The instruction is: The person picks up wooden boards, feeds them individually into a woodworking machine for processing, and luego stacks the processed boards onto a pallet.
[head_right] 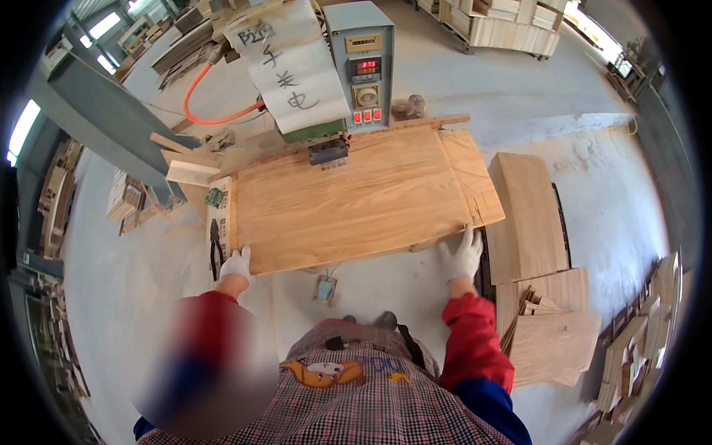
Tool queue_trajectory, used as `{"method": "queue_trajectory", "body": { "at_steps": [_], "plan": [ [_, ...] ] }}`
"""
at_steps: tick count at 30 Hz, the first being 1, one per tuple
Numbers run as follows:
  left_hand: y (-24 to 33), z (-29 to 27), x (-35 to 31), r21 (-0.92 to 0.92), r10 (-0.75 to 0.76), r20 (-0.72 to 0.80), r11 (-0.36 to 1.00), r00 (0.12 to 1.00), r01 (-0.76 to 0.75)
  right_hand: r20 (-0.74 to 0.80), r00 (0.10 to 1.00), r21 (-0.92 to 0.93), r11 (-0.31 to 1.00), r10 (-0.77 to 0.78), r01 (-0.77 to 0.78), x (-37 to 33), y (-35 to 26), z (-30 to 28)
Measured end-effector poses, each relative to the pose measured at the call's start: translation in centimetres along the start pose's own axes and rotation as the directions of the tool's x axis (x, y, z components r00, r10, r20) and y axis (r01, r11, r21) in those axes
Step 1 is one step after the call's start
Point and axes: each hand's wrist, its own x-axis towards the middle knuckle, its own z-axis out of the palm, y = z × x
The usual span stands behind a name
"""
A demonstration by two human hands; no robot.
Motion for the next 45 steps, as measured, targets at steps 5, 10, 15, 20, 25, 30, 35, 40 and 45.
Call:
{"method": "queue_trajectory", "body": {
  "at_steps": [5,10,15,20,25,30,35,40,45],
  "plan": [
    [5.0,-0.3,-5.9,-0.107,0.185,0.032,0.978,0.982,-0.180,0.777,0.629,0.461,0.686,-0.007,-0.563,-14.5,-3.0,3.4],
    [3.8,5.9,-6.4,-0.887,0.542,0.259,0.461,0.799,-0.025,0.900,0.402,0.363,-0.220,-0.168,-0.905,-20.9,-8.6,0.8],
    [2.8,10.5,-0.1,-0.963,0.402,0.207,-0.077,0.892,0.258,0.849,0.509,0.525,-0.327,0.140,-0.786,-23.2,-9.9,-1.7],
    [7.6,8.6,0.7,-0.692,0.624,0.273,-0.402,0.732,0.600,0.611,0.554,0.758,-0.215,0.565,-0.616,-25.3,-6.7,-3.0],
    [13.5,9.8,-2.8,-0.892,0.558,0.229,-0.207,0.797,0.401,0.265,0.543,0.880,0.030,0.797,-0.474,-26.9,-1.9,-3.5],
    [19.8,7.9,-6.5,-0.929,0.671,0.236,-0.055,0.703,0.365,0.097,0.422,0.851,0.145,0.901,-0.505,-29.6,3.6,-5.6],
    [30.6,6.3,-10.4,-0.951,0.729,0.298,0.166,0.616,0.262,0.011,0.234,0.851,0.114,0.972,-0.512,-33.1,12.1,-7.2],
    [42.5,8.8,-12.0,-0.930,0.779,0.365,0.332,0.510,0.158,0.202,-0.039,0.847,-0.195,0.979,-0.494,-35.0,17.7,-11.5],
    [49.5,19.5,-7.4,-0.772,0.842,0.287,0.486,0.457,-0.410,0.155,-0.157,0.809,-0.217,0.975,-0.547,-38.8,23.6,-10.3]
  ]
}}
